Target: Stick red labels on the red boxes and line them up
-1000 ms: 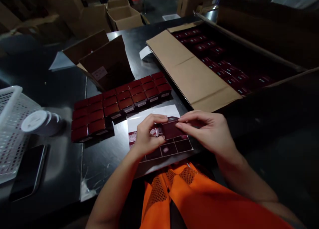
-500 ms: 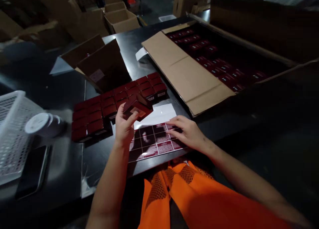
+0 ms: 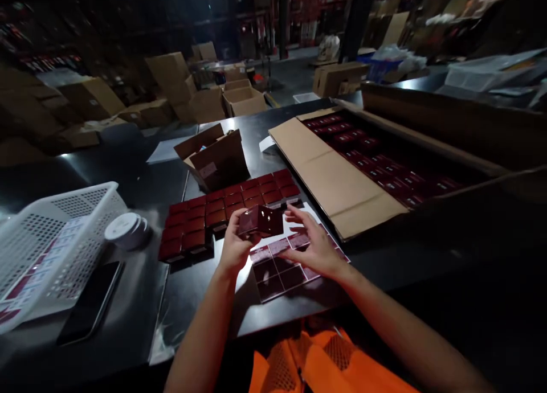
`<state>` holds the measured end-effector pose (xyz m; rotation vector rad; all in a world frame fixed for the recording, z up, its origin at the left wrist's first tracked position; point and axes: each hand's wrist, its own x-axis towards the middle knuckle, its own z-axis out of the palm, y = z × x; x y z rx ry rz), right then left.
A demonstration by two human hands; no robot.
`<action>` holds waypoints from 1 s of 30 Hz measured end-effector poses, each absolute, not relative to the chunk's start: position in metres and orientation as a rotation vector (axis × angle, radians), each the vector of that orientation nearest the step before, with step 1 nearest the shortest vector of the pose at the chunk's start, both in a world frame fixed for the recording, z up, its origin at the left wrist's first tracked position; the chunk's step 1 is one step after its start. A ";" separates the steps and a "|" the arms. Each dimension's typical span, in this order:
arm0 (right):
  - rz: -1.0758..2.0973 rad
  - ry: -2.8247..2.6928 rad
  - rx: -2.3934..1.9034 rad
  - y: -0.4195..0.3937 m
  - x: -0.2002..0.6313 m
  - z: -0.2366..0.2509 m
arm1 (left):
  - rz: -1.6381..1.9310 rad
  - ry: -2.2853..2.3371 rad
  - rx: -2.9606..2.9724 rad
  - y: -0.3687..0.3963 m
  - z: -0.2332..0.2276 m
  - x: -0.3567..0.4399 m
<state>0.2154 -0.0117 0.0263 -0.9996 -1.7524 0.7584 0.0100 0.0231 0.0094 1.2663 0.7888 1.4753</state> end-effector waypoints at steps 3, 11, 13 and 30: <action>0.798 -1.635 -0.900 -0.011 0.210 0.052 | 1.441 0.771 1.334 0.021 0.014 0.014; 0.634 -1.846 -0.906 0.026 0.208 0.071 | 1.004 1.599 2.029 -0.036 0.012 -0.002; 0.605 -1.955 -0.895 0.043 0.193 0.071 | 0.680 1.603 2.234 -0.069 -0.009 0.008; 0.500 -2.164 -0.863 0.046 0.082 0.007 | 1.456 1.904 2.726 -0.101 -0.101 0.029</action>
